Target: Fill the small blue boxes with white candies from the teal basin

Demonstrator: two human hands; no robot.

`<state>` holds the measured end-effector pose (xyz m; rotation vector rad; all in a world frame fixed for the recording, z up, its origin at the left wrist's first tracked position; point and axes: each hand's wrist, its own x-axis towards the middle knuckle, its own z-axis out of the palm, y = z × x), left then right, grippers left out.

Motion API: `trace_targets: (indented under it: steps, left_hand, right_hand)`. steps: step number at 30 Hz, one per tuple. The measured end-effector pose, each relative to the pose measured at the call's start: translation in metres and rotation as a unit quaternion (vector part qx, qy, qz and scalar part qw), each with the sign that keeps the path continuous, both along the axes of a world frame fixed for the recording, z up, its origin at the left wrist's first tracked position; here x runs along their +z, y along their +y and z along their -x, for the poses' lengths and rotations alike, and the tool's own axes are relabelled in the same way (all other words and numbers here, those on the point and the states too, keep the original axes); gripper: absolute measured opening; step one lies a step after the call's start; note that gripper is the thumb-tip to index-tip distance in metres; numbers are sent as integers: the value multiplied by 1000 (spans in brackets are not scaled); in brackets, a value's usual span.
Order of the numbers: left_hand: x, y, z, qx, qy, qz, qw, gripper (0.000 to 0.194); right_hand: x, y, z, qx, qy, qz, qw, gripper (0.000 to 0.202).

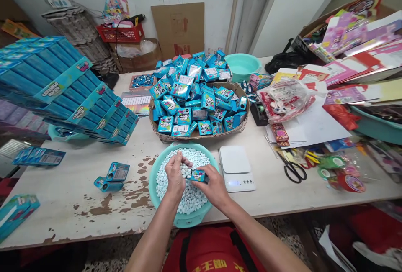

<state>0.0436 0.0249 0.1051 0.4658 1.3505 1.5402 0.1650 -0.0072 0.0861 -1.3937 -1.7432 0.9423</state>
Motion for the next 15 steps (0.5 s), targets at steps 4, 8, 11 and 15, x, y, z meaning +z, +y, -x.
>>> trace_targets:
  steps: [4,8,11,15]
  left_hand:
    - [5,3,-7,-5,-5,-13,1000,31]
    - [6,3,-11,-7,-2,-16,1000,29]
    - [7,1,-12,0,-5,-19,1000,27]
    - [9,-2,-10,15,-5,-18,1000,26]
  right_hand:
    - [2,1,-6,-1,10,-11,1000,30]
    - [3,4,-10,9,-6,-6,1000,30]
    - [5,5,-12,25,-9,-6,1000,31]
    - [7,4,-11,33,2,-1,999,32]
